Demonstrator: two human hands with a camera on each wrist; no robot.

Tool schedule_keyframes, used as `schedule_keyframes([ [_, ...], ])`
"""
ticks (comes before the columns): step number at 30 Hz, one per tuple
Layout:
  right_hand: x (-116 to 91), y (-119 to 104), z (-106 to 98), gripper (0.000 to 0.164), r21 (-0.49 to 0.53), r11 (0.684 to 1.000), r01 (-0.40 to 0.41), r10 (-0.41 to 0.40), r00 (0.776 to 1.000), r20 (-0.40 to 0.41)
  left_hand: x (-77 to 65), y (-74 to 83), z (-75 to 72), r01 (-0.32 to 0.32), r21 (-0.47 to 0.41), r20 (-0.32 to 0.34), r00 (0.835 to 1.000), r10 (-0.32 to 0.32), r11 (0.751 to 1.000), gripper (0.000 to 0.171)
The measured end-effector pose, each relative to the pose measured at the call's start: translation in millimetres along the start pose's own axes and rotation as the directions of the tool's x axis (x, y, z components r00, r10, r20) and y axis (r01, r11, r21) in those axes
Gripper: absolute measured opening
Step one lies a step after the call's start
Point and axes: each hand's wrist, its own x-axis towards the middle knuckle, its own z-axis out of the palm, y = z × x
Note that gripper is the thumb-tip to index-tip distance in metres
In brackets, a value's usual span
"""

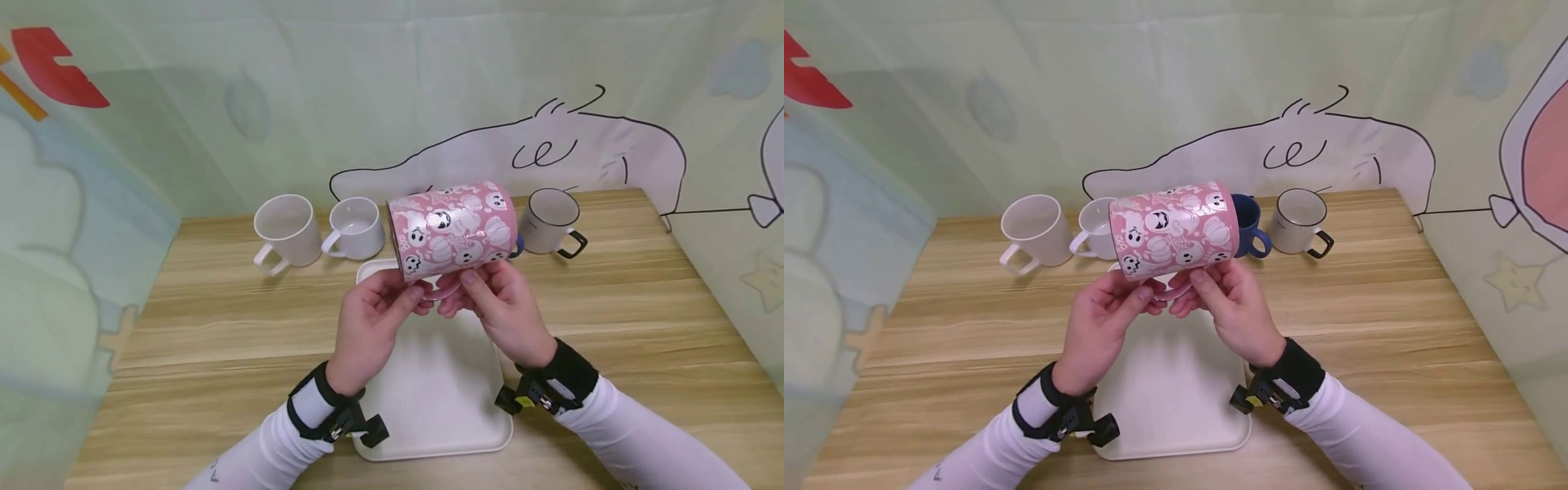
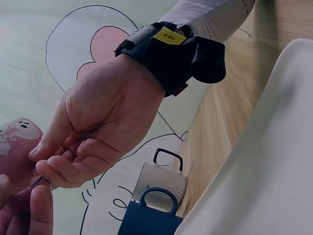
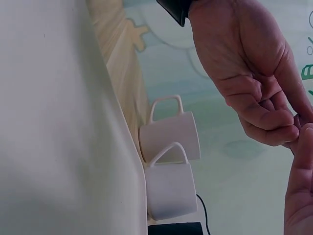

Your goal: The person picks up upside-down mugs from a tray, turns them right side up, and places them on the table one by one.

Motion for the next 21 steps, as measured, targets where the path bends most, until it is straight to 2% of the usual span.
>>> schedule_keyframes([
  [9, 0, 4, -2, 0.022, -0.052, 0.998, -0.022, 0.022, 1.0, 0.015, -0.1, -3.7, -2.9, -0.068, -0.027, 0.002, 0.998, 0.068, 0.997, 0.022],
  [16, 1, 0, -3, 0.023, -0.12, 0.989, -0.086, 0.09, 0.996, 0.025, -2.9, -3.9, -6.3, -0.105, -0.018, -0.018, 0.994, 0.104, 0.994, 0.02],
  [21, 2, -2, -6, 0.027, -0.176, 0.982, -0.074, 0.087, 0.994, 0.069, -3.2, -2.4, -11.3, -0.146, -0.031, -0.024, 0.989, 0.146, 0.989, 0.019],
])
